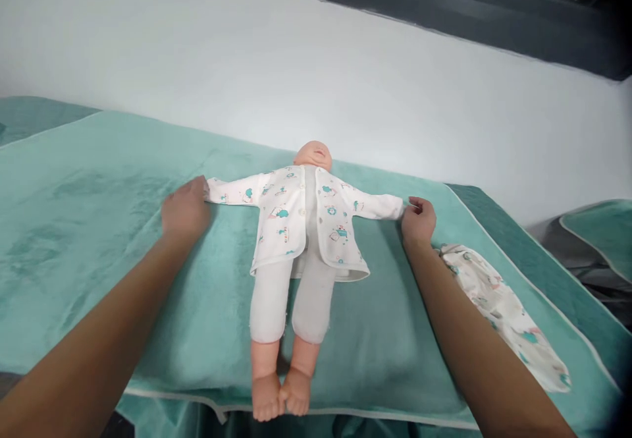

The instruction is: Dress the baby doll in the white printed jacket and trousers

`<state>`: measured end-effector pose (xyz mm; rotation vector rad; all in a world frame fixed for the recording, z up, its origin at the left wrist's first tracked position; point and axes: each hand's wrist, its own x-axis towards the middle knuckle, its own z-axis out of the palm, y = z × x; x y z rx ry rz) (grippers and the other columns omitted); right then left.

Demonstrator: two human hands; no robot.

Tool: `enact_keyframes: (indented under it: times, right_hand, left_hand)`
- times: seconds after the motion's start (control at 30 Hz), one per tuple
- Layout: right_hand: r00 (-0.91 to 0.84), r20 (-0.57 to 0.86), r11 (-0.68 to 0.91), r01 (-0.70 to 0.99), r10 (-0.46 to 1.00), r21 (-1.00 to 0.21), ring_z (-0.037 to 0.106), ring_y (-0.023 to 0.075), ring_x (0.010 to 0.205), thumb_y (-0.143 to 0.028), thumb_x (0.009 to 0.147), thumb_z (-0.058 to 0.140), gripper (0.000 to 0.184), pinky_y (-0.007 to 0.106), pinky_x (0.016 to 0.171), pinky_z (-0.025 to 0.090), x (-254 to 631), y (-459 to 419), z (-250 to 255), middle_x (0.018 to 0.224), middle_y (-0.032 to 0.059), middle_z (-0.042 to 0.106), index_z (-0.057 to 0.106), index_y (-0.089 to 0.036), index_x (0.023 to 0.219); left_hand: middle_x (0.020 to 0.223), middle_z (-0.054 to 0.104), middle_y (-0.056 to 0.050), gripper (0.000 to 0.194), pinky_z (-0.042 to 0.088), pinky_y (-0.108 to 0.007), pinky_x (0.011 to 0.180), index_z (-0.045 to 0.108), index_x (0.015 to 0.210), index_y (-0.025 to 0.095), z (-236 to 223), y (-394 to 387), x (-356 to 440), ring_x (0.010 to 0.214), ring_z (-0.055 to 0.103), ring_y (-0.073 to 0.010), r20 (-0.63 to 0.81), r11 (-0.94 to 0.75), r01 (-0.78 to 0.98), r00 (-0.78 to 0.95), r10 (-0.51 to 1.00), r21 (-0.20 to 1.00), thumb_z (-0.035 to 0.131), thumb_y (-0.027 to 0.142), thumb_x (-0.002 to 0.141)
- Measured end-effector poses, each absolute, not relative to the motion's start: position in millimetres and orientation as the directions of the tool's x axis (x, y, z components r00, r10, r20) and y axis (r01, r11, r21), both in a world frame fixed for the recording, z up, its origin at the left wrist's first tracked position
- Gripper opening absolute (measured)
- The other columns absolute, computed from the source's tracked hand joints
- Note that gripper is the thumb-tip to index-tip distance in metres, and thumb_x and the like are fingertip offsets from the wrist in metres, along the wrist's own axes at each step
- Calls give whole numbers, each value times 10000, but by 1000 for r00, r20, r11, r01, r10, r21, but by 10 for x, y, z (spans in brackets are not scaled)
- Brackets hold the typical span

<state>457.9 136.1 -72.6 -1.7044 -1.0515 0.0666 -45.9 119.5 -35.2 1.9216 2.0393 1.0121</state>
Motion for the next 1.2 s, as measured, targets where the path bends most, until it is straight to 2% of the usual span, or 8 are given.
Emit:
enact_keyframes:
  times: [0.13, 0.23, 0.37, 0.57, 0.8, 0.97, 1.07, 1.2]
  right_hand:
    - [554, 545, 32, 683, 630, -730, 582, 219, 965, -305, 809, 482, 355, 375, 902, 466, 4321, 1096, -630, 1151, 151, 611, 624, -133, 1086]
    - [395, 502, 148, 654, 769, -742, 595, 199, 824, -441, 911, 470, 328, 334, 780, 476, 3856, 895, -558, 954, 75, 657, 613, -186, 1060]
    - [233, 266, 60, 639, 935, -767, 572, 208, 648, -630, 925, 454, 469, 321, 637, 409, 3305, 773, -515, 720, 11, 648, 556, -220, 1130]
    - [204, 233, 99, 513, 951, -853, 550, 206, 642, -628, 933, 426, 455, 327, 626, 419, 3110, 906, -513, 659, -25, 542, 505, -244, 1164]
    - [207, 297, 266, 166, 932, -950, 585, 226, 1202, -506, 893, 508, 542, 396, 955, 519, 3159, 1165, -541, 1285, 95, 598, 389, -241, 1351]
    - [189, 303, 260, 222, 934, -940, 530, 229, 1315, -429, 915, 541, 441, 440, 1081, 460, 3207, 906, -559, 1444, 130, 528, 463, -227, 1299]
    - [152, 436, 287, 559, 887, -778, 555, 244, 1269, -353, 946, 530, 357, 458, 1039, 483, 3365, 427, -553, 1355, 113, 591, 521, -244, 1286]
    - [-47, 595, 225, 947, 802, -228, 529, 309, 1279, -217, 952, 496, 351, 551, 1071, 406, 3903, -407, -513, 1363, 123, 595, 547, -259, 1297]
  left_hand:
    - [1494, 482, -180, 441, 308, -517, 1164, 546, 1340, 68, -345, 1092, -272, 1430, 373, -353, 578, -125, 938, -91, 811, 323, 374, 137, 940]
    - [1180, 678, -123, 384, 466, -421, 992, 617, 1248, 135, -400, 969, 32, 1114, 615, -281, 514, -184, 846, -119, 850, 500, 384, 267, 974]
    - [857, 717, -33, 437, 502, -362, 786, 638, 1231, 223, -473, 843, 402, 799, 650, -238, 235, -145, 623, -64, 970, 769, 437, 498, 958]
    - [1424, 604, -55, 574, 420, -419, 1105, 610, 1334, 254, -357, 848, 578, 1317, 529, -299, 119, -113, 283, -5, 993, 952, 500, 622, 908]
    - [1464, 562, -114, 688, 475, -440, 1092, 495, 1457, 210, -313, 1193, 913, 1290, 576, -292, 70, -75, -147, -40, 997, 986, 680, 472, 848]
    - [1474, 558, -96, 623, 470, -437, 1094, 516, 1446, 233, -368, 1124, 847, 1300, 564, -288, 100, -103, -77, -39, 994, 992, 631, 479, 886]
    - [1382, 631, -71, 569, 500, -453, 1041, 552, 1409, 270, -381, 839, 727, 1210, 612, -286, 107, -105, 88, -20, 994, 990, 583, 529, 903]
    - [1385, 627, -71, 569, 514, -432, 1029, 540, 1417, 287, -392, 301, 640, 1224, 605, -288, 98, -99, 196, 17, 995, 976, 578, 533, 906]
